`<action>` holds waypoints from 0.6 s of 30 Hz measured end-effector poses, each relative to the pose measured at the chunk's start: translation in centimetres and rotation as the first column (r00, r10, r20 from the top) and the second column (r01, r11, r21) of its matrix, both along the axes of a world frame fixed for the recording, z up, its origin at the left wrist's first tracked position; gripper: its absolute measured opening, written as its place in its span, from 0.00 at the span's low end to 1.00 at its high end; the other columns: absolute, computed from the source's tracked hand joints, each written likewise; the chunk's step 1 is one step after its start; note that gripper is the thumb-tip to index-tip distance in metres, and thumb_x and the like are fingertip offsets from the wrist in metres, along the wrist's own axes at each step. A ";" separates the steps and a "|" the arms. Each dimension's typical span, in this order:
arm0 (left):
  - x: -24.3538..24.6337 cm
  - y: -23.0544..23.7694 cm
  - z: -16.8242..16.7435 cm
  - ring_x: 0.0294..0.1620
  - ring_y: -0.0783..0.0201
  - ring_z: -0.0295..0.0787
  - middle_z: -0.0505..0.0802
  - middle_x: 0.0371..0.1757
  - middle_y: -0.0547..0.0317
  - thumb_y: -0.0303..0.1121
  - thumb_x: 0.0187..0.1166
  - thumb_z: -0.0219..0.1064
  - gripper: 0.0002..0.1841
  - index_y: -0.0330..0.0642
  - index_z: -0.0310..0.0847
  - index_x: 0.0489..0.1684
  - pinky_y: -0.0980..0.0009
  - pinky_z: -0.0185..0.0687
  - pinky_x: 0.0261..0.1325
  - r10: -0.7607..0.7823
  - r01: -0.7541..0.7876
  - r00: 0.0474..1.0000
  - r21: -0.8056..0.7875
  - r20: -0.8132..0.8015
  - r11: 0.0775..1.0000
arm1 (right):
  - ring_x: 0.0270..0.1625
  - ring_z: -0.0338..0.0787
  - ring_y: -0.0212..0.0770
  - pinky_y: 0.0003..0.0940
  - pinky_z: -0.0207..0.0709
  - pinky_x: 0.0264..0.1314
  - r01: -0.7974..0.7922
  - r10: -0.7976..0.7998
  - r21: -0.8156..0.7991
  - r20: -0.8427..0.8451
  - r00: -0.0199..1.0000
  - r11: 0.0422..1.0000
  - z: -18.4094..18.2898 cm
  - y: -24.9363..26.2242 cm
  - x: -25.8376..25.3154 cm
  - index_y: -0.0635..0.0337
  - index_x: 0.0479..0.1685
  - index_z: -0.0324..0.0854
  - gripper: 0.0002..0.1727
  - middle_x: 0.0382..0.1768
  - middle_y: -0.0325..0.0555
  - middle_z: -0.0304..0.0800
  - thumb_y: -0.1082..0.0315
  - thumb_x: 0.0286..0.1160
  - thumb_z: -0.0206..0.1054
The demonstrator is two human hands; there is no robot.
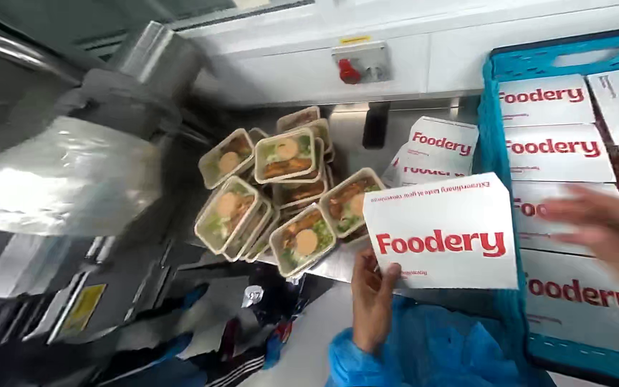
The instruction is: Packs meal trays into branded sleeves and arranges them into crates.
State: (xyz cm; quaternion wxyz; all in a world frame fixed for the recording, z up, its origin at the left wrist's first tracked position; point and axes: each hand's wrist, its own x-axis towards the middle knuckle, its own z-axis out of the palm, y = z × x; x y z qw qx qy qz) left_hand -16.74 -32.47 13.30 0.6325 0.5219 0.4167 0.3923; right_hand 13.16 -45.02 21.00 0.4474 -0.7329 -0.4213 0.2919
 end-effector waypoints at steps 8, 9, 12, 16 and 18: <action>-16.3 0.9 -0.3 0.38 0.63 0.95 0.95 0.35 0.53 0.25 0.61 0.82 0.15 0.31 0.84 0.42 0.66 0.94 0.48 0.305 -0.273 0.934 0.176 -0.188 0.946 | 0.34 0.91 0.38 0.41 0.89 0.39 -0.063 0.061 0.027 0.064 0.996 0.998 -4.9 11.5 -19.7 0.58 0.41 0.81 0.18 0.31 0.41 0.89 0.63 0.59 0.85; -19.2 0.8 0.4 0.39 0.63 0.95 0.96 0.36 0.53 0.22 0.64 0.79 0.12 0.29 0.85 0.42 0.65 0.94 0.49 0.214 -0.208 0.967 0.054 -0.138 0.977 | 0.34 0.92 0.38 0.41 0.90 0.39 -0.095 0.095 0.011 -0.016 0.995 0.995 -5.2 12.1 -21.3 0.58 0.42 0.82 0.18 0.31 0.42 0.90 0.65 0.59 0.85; -25.9 -1.3 0.2 0.46 0.67 0.94 0.96 0.43 0.57 0.22 0.77 0.68 0.10 0.30 0.84 0.52 0.67 0.91 0.55 -0.076 0.058 0.993 -0.178 -0.094 0.982 | 0.33 0.92 0.39 0.39 0.89 0.39 -0.275 0.238 -0.107 -0.267 0.934 0.955 -5.9 12.3 -25.3 0.59 0.43 0.86 0.12 0.31 0.43 0.92 0.67 0.64 0.81; -29.3 -4.4 -3.6 0.58 0.66 0.92 0.93 0.56 0.51 0.28 0.83 0.65 0.19 0.24 0.75 0.67 0.65 0.87 0.67 -0.248 0.234 0.966 -0.150 -0.076 0.960 | 0.48 0.94 0.33 0.32 0.88 0.58 -0.636 0.412 -0.259 -0.576 0.706 0.727 -6.7 11.5 -28.5 0.60 0.55 0.84 0.17 0.44 0.40 0.95 0.65 0.69 0.76; -30.8 -4.4 -4.3 0.57 0.65 0.92 0.93 0.55 0.48 0.34 0.85 0.64 0.20 0.24 0.77 0.65 0.64 0.87 0.67 -0.273 0.251 0.926 -0.113 -0.262 0.961 | 0.47 0.93 0.34 0.33 0.88 0.57 -0.678 0.394 -0.275 -0.642 0.657 0.682 -7.8 11.3 -29.6 0.65 0.57 0.81 0.15 0.44 0.43 0.94 0.74 0.72 0.71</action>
